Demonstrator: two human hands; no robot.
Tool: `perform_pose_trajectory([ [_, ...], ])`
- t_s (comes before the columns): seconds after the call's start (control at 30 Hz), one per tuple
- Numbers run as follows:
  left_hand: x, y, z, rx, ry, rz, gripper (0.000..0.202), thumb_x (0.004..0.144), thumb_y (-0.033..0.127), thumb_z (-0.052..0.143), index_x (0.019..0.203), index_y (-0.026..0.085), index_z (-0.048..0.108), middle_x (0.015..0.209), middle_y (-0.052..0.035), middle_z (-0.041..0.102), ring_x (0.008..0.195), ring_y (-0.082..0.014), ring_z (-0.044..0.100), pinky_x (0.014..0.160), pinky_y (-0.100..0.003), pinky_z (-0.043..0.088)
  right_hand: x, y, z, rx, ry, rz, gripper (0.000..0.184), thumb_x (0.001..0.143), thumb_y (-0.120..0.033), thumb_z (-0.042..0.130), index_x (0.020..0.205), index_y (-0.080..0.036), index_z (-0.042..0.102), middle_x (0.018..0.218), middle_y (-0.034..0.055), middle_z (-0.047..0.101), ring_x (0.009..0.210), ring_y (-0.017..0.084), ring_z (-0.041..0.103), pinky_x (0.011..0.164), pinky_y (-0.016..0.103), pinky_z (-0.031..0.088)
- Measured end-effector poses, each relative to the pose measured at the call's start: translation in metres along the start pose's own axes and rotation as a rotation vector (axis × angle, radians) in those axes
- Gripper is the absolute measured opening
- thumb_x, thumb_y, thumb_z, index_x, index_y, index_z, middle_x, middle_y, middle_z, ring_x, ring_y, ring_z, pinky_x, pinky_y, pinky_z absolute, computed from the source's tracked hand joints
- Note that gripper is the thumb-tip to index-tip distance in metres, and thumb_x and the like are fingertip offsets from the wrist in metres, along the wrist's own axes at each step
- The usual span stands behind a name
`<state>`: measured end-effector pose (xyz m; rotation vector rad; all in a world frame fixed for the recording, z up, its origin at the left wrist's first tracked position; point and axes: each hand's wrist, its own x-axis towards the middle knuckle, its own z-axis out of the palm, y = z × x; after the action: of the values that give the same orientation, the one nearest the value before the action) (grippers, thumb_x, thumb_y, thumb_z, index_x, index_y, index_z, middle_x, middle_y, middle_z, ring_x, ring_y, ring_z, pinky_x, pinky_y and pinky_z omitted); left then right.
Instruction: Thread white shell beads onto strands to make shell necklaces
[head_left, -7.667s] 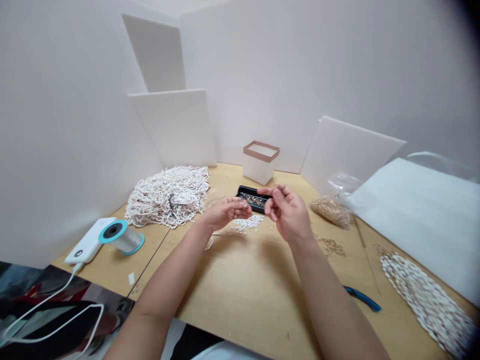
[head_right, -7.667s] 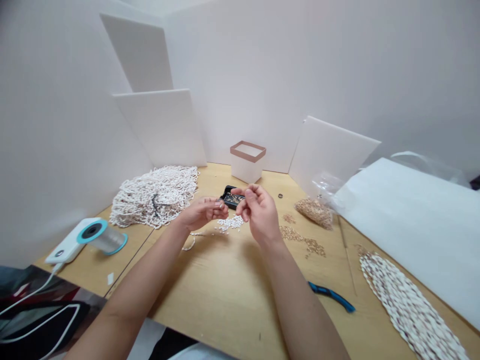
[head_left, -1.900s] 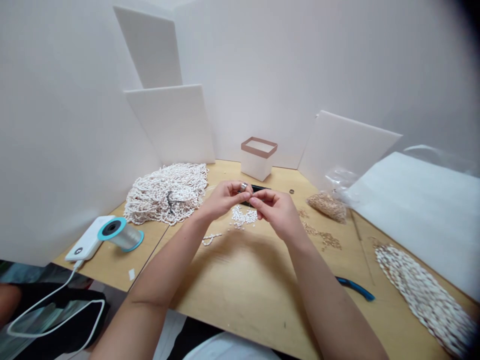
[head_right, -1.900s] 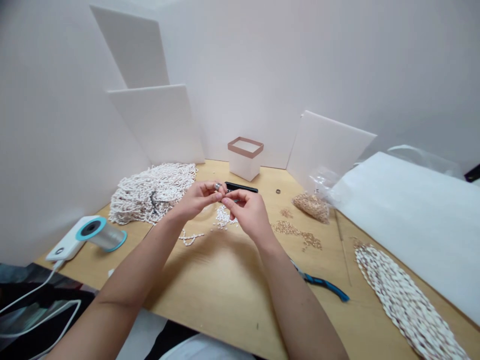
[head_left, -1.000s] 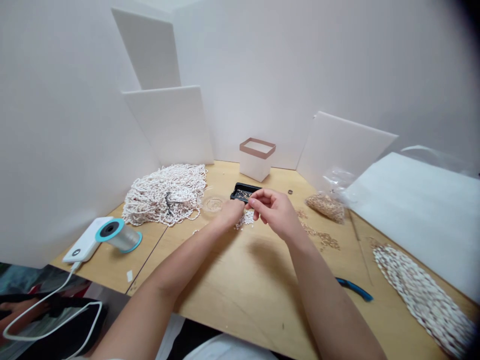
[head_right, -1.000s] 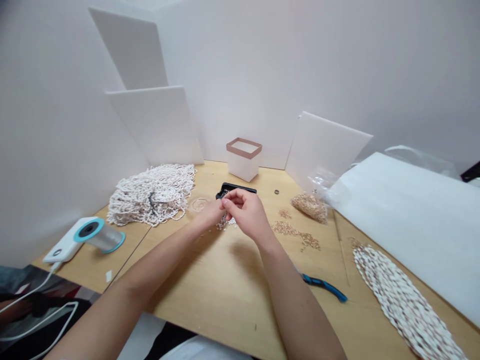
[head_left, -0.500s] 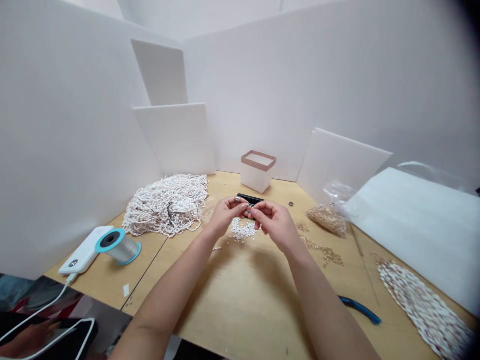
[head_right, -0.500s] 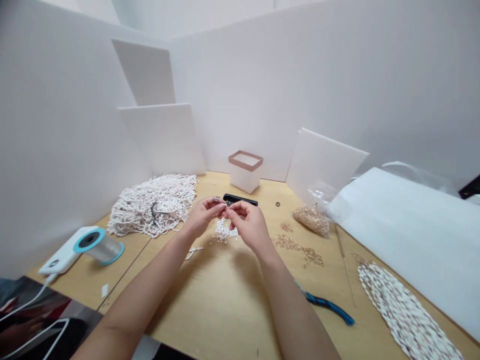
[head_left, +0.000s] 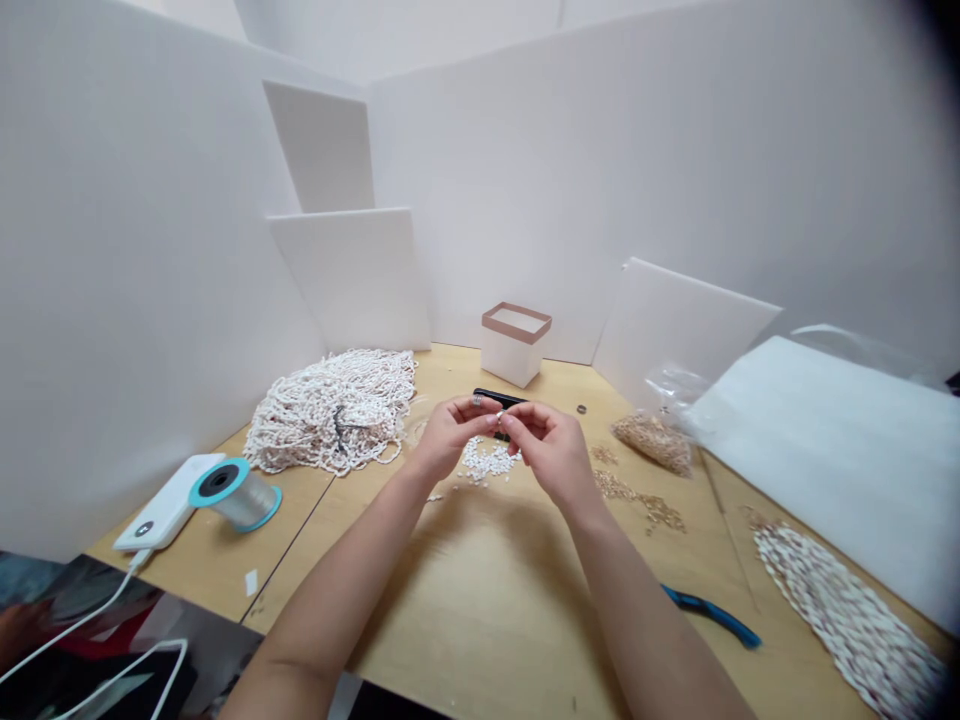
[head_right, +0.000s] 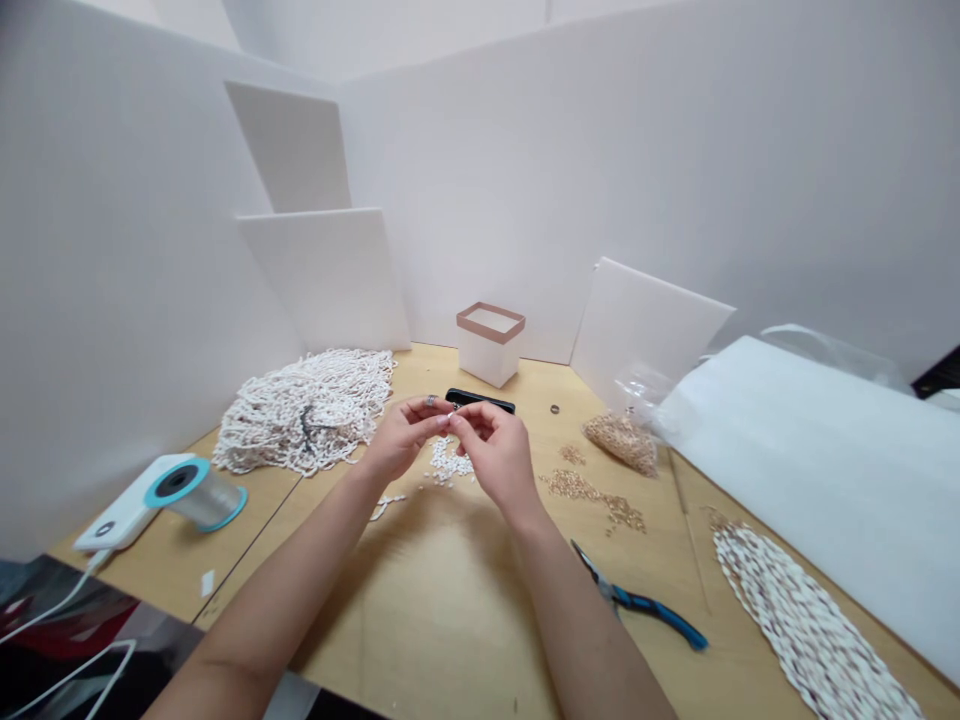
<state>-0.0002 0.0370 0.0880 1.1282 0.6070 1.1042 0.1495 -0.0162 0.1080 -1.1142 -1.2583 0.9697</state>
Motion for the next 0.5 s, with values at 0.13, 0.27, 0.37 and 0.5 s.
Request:
perform_pose_trajectory([
  [0.13, -0.0015, 0.0024, 0.0013, 0.121, -0.001, 0.014, 0.028, 0.066, 0.029, 0.082, 0.088, 0.014, 0.076, 0.086, -0.0075, 0.074, 0.075, -0.0183, 0.066, 0.075, -0.032, 0.052, -0.0002, 0.0032, -0.0001, -0.098, 0.031, -0.034, 0.026, 0.082, -0.042, 0.067, 0.085, -0.016, 0.068, 0.072, 0.0046, 0.069, 0.056, 0.015, 0.058, 0.055, 0.026, 0.046],
  [0.27, -0.0003, 0.0007, -0.0002, 0.127, 0.035, -0.008, 0.027, 0.065, 0.029, 0.083, 0.086, 0.013, 0.076, 0.084, -0.0071, 0.074, 0.075, -0.0176, 0.066, 0.074, -0.031, 0.052, -0.0005, 0.0058, 0.001, -0.158, 0.042, -0.043, 0.027, 0.083, -0.044, 0.065, 0.086, -0.017, 0.068, 0.074, 0.0052, 0.07, 0.056, 0.016, 0.058, 0.054, 0.027, 0.046],
  [0.37, 0.0017, -0.0028, -0.0022, -0.02, 0.079, -0.064, 0.025, 0.064, 0.026, 0.084, 0.084, 0.014, 0.074, 0.084, -0.0052, 0.073, 0.076, -0.0151, 0.066, 0.073, -0.027, 0.051, -0.0002, 0.007, 0.003, -0.128, 0.05, -0.04, 0.028, 0.083, -0.045, 0.065, 0.086, -0.017, 0.067, 0.074, 0.0053, 0.069, 0.056, 0.015, 0.058, 0.054, 0.027, 0.045],
  [0.5, 0.0021, -0.004, -0.0034, -0.245, 0.099, -0.181, 0.024, 0.065, 0.021, 0.084, 0.085, 0.015, 0.071, 0.092, -0.004, 0.073, 0.08, -0.0116, 0.067, 0.075, -0.023, 0.05, -0.0004, 0.0069, 0.0051, -0.123, 0.036, -0.032, 0.029, 0.082, -0.045, 0.066, 0.083, -0.017, 0.068, 0.066, 0.0034, 0.065, 0.056, 0.016, 0.056, 0.053, 0.027, 0.044],
])
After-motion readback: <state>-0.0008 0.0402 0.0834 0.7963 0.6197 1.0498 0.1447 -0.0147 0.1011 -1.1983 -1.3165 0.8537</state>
